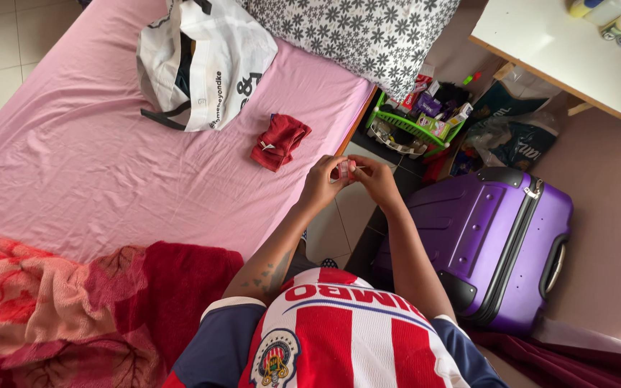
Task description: The person wipes several cosmetic containers and a small black box with a red cloth. They pick up each item from the bed, wipe it, and place it on a white table next to a mirror.
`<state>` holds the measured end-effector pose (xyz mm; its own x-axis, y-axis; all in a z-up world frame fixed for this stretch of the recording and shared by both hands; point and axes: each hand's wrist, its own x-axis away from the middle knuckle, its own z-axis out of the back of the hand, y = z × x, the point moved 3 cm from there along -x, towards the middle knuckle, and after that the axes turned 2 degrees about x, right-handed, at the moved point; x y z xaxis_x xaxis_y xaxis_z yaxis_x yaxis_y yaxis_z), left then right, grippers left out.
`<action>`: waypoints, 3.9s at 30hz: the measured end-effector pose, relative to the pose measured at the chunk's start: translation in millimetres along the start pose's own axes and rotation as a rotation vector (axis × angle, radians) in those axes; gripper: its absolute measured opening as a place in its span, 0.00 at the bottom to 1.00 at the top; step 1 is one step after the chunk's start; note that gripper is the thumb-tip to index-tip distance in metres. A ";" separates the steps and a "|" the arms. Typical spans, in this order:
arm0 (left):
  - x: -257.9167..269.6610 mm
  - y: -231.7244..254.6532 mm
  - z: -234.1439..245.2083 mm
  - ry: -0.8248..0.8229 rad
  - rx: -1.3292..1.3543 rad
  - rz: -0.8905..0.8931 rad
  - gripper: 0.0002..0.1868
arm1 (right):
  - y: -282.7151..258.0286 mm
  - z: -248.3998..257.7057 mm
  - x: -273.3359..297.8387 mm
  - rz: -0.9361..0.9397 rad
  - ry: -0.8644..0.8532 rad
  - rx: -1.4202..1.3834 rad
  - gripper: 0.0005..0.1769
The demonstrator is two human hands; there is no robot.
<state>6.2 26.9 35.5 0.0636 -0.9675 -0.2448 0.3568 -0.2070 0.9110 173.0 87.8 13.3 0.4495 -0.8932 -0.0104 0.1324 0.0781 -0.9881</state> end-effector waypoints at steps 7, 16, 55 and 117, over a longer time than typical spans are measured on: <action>0.6 7.6 15.3 0.026 -0.141 -0.174 0.28 | 15.5 -5.5 -19.3 -0.259 -0.013 -0.049 0.20; -22.9 -50.8 19.8 -0.022 0.931 0.498 0.27 | -19.0 -18.7 -19.5 0.023 0.051 -0.155 0.23; -16.5 -198.9 35.0 0.265 -0.127 0.649 0.33 | 2.3 -138.3 -82.9 0.031 0.158 0.605 0.20; -86.3 14.3 -43.9 -0.055 0.295 0.055 0.25 | -6.6 68.5 -3.7 0.114 0.520 -0.026 0.09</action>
<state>46.7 113.8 55.1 0.0216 -0.9832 -0.1814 0.0672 -0.1796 0.9814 231.0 121.0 30.4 -0.0389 -0.9819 -0.1856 0.0831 0.1819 -0.9798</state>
